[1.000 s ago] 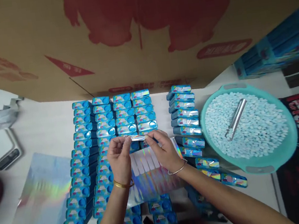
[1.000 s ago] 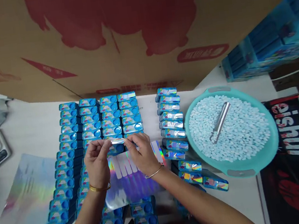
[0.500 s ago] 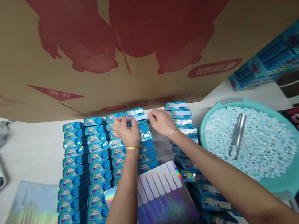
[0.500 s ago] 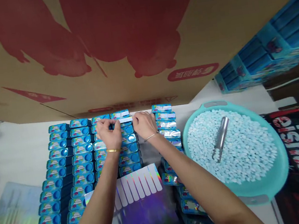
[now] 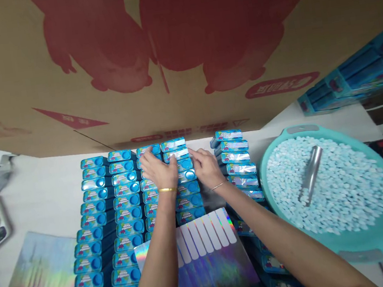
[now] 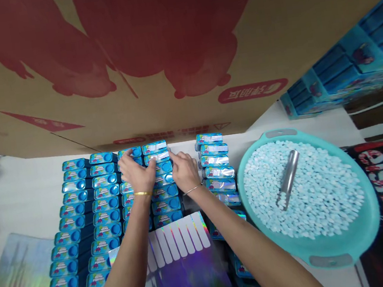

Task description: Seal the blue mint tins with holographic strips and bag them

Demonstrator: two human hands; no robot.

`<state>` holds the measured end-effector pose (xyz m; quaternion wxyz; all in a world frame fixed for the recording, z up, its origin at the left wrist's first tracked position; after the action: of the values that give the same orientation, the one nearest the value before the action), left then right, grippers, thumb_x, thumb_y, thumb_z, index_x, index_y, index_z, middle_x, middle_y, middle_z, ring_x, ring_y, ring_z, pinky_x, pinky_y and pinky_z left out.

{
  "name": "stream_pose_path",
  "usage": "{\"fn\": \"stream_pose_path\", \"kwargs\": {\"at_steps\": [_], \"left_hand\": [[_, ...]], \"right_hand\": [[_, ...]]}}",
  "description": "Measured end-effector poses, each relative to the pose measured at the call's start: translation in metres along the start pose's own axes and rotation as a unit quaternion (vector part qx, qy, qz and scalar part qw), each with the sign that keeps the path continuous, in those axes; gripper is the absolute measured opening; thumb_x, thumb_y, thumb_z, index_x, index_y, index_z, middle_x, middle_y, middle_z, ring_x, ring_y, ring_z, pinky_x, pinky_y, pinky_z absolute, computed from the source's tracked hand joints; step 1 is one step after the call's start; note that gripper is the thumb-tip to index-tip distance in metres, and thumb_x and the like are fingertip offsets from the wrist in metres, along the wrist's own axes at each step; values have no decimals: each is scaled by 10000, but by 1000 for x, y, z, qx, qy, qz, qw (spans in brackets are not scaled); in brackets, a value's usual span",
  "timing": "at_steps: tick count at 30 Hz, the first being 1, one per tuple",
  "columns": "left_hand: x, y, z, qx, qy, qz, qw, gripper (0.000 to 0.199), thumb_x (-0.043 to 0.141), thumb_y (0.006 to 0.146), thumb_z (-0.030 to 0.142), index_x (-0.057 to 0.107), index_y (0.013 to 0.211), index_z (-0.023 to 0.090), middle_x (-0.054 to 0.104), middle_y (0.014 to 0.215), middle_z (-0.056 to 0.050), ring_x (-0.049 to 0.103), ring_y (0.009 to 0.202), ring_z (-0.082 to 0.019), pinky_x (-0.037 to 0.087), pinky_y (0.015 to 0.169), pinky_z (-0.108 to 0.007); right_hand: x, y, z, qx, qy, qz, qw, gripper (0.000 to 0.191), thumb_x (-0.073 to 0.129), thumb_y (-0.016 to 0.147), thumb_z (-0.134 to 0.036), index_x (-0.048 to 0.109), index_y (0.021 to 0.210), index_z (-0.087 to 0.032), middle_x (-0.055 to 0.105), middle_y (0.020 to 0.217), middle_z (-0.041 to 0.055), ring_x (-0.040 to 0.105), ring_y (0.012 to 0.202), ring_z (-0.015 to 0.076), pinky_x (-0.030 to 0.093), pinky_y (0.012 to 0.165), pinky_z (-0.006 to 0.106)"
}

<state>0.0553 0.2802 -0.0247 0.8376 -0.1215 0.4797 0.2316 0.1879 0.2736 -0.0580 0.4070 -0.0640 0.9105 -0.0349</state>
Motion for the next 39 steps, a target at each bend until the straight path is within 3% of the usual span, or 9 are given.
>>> {"fn": "stream_pose_path", "kwargs": {"at_steps": [6,10,12,15,18,23,31,35,39], "left_hand": [[-5,6,-3,-3,-8,-28,1000,759,742,669,316,414,1339,177,438,1337,-200,442,1215,-411,365,957,-586],[-59,-9,-40,171,-94,-137,971,277,550,867,333,597,1098,187,628,1099,-101,585,1040,-246,439,926,-408],[-97,-29,-67,247,-90,-223,939,238,470,924,352,631,1016,203,672,1014,-65,610,987,-203,442,895,-351],[-137,-64,-110,260,8,-288,922,249,519,905,413,652,1000,225,694,999,-51,620,968,-209,417,860,-347],[-145,-90,-140,262,68,-323,907,232,507,915,391,660,955,222,700,951,-46,624,918,-201,392,809,-341],[-130,-105,-145,330,141,-259,897,233,449,947,313,666,953,227,676,921,-55,581,887,-215,352,775,-371],[-130,-122,-143,379,188,-194,885,245,464,915,195,664,1042,257,671,1065,-91,566,945,-251,362,778,-415],[-137,-140,-149,375,140,-189,897,218,481,903,194,645,1034,251,649,1175,-99,564,1037,-260,378,820,-419],[-160,-163,-144,308,-1,-186,933,50,552,876,219,599,876,237,688,942,-44,604,885,-203,401,812,-380]], "right_hand": [[-13,-7,-9,-13,-122,-65,990,471,425,844,-76,572,1277,-188,641,1021,118,516,979,286,368,785,385],[-30,-46,-37,-103,-96,5,990,340,371,970,-244,559,1239,-158,612,1064,121,484,989,273,350,817,387],[-28,-78,-54,-159,-69,-13,985,313,362,992,-328,608,1118,-180,614,1017,97,483,955,252,341,806,371],[-7,-125,-73,-216,-77,-76,970,277,414,980,-367,633,1000,-197,614,978,85,476,917,242,322,774,363],[20,-150,-79,-237,-104,-106,960,228,455,967,-346,630,999,-203,613,1012,88,467,916,242,310,759,367],[41,-153,-73,-234,-129,-110,957,227,412,983,-306,616,1007,-208,606,1017,83,465,912,239,301,750,363],[43,-152,-72,-222,-138,-117,958,264,370,995,-308,610,982,-199,589,1013,92,461,948,243,305,781,362],[44,-152,-72,-219,-139,-114,959,279,359,995,-307,615,987,-198,589,1031,105,456,964,252,311,789,367],[46,-152,-70,-212,-127,-122,961,296,348,996,-300,625,995,-194,602,1016,104,465,961,248,318,803,365]]}}
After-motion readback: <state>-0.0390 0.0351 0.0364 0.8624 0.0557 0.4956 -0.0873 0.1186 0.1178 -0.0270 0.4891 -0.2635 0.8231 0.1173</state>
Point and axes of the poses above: each hand's wrist, its own y-axis towards the middle knuckle, its own x-axis out of the palm, z = x × y, the point moved 1 cm from there along y, towards the middle knuckle
